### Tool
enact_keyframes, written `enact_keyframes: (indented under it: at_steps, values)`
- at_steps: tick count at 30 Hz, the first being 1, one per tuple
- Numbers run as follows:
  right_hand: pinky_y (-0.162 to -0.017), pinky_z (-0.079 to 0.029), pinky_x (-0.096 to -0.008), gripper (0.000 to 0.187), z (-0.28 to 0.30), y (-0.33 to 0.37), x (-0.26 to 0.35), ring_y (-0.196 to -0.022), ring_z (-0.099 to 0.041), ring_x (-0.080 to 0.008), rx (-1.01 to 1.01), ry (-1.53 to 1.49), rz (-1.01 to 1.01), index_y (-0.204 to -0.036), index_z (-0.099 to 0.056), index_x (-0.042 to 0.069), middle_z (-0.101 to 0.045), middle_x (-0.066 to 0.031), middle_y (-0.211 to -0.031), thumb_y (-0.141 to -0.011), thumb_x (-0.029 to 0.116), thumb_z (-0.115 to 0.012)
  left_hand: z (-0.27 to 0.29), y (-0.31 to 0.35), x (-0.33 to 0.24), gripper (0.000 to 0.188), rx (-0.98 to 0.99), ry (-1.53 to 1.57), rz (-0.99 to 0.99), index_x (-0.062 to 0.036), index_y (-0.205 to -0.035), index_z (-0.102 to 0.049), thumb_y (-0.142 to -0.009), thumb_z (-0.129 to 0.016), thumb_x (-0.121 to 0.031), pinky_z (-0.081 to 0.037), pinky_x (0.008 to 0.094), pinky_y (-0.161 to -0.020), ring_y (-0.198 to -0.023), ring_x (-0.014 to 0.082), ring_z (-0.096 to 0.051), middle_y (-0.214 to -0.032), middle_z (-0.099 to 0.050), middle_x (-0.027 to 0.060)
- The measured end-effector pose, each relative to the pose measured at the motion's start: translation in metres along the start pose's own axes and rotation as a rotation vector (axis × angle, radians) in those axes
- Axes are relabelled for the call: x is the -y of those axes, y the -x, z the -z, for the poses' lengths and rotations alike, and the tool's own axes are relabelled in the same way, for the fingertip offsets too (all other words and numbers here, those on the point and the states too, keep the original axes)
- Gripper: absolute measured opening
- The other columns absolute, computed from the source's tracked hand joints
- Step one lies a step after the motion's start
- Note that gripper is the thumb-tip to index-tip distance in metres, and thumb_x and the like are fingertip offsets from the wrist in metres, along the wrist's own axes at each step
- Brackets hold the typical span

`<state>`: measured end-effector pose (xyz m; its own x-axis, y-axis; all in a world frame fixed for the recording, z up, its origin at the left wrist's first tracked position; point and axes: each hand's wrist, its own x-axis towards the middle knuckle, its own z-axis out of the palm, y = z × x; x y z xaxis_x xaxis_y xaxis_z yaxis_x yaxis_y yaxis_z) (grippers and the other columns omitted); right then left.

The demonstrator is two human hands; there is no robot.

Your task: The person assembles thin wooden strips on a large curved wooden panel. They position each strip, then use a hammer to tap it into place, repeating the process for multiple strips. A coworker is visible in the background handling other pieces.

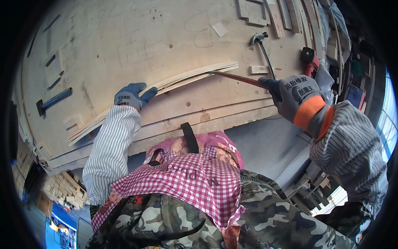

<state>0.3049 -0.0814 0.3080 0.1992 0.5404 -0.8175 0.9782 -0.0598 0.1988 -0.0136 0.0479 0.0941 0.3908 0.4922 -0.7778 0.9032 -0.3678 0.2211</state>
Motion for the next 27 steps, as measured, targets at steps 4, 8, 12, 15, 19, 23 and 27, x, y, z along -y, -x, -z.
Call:
enact_keyframes:
  at_steps: [4, 8, 12, 15, 19, 23, 27]
  values:
    - [-0.051, -0.044, -0.0407, 0.05, -0.042, 0.026, 0.001, -0.053, -0.057, -0.0303, -0.127, -0.291, -0.037, -0.123, -0.056, 0.024, -0.057, -0.0139, -0.061, -0.076, 0.007, -0.054, 0.002, 0.002, -0.006, 0.068, 0.034, -0.031, -0.01, -0.0103, -0.125, -0.054, -0.083, -0.048, -0.063, -0.035, 0.0342, -0.104, -0.119, 0.0255, -0.049, -0.13, -0.052, 0.0089]
    - [-0.055, -0.046, -0.039, 0.044, -0.086, 0.039, 0.008, -0.058, -0.06, -0.0315, -0.303, -0.44, -0.077, -0.121, -0.057, 0.023, -0.06, -0.0152, -0.068, -0.08, 0.009, -0.056, -0.001, 0.004, -0.01, 0.068, 0.008, -0.062, -0.011, -0.0098, -0.125, -0.053, -0.083, -0.047, -0.063, -0.035, 0.0346, -0.104, -0.119, 0.0257, -0.048, -0.129, -0.052, 0.0102]
    - [-0.059, -0.048, -0.0363, 0.035, -0.111, 0.047, 0.034, -0.067, -0.063, -0.0322, -0.316, -0.556, -0.22, -0.117, -0.061, 0.02, -0.064, -0.0168, -0.082, -0.084, 0.008, -0.058, -0.006, 0.002, -0.009, 0.073, 0.064, -0.114, -0.011, -0.0113, -0.131, -0.047, -0.084, -0.039, -0.067, -0.033, 0.0354, -0.105, -0.123, 0.0255, -0.045, -0.134, -0.047, 0.0097]
    - [-0.061, -0.048, -0.0368, 0.034, -0.116, 0.046, 0.053, -0.07, -0.063, -0.033, -0.355, -0.633, -0.26, -0.116, -0.061, 0.02, -0.064, -0.0162, -0.082, -0.083, 0.011, -0.058, -0.008, -0.002, -0.005, 0.075, 0.022, -0.159, -0.011, -0.0121, -0.133, -0.045, -0.084, -0.038, -0.069, -0.033, 0.0361, -0.106, -0.124, 0.0254, -0.044, -0.136, -0.045, 0.0097]
    - [-0.066, -0.049, -0.0388, 0.035, -0.098, 0.033, 0.053, -0.073, -0.063, -0.0326, -0.329, -0.511, -0.268, -0.116, -0.061, 0.019, -0.065, -0.0148, -0.082, -0.082, 0.014, -0.056, -0.013, -0.005, -0.008, 0.075, -0.099, -0.209, -0.121, -0.0123, -0.133, -0.044, -0.082, -0.044, -0.067, -0.033, 0.0365, -0.106, -0.123, 0.0258, -0.045, -0.137, -0.044, 0.0096]
    - [-0.065, -0.05, -0.0423, 0.03, -0.074, 0.022, 0.052, -0.076, -0.064, -0.0297, -0.233, -0.355, -0.24, -0.112, -0.061, 0.022, -0.066, -0.0106, -0.082, -0.087, 0.021, -0.047, -0.021, -0.017, -0.044, 0.069, -0.237, -0.062, -0.155, -0.0129, -0.132, -0.045, -0.082, -0.049, -0.061, -0.032, 0.0352, -0.106, -0.124, 0.0253, -0.044, -0.135, -0.046, 0.009]
    - [-0.063, -0.05, -0.0419, 0.026, -0.071, 0.024, 0.054, -0.075, -0.064, -0.0278, -0.21, -0.272, -0.273, -0.107, -0.063, 0.021, -0.066, -0.0079, -0.081, -0.087, 0.023, -0.046, -0.022, -0.027, -0.067, 0.063, -0.147, 0.002, -0.198, -0.0124, -0.13, -0.048, -0.084, -0.052, -0.055, -0.033, 0.0345, -0.106, -0.123, 0.0251, -0.044, -0.133, -0.049, 0.0087]
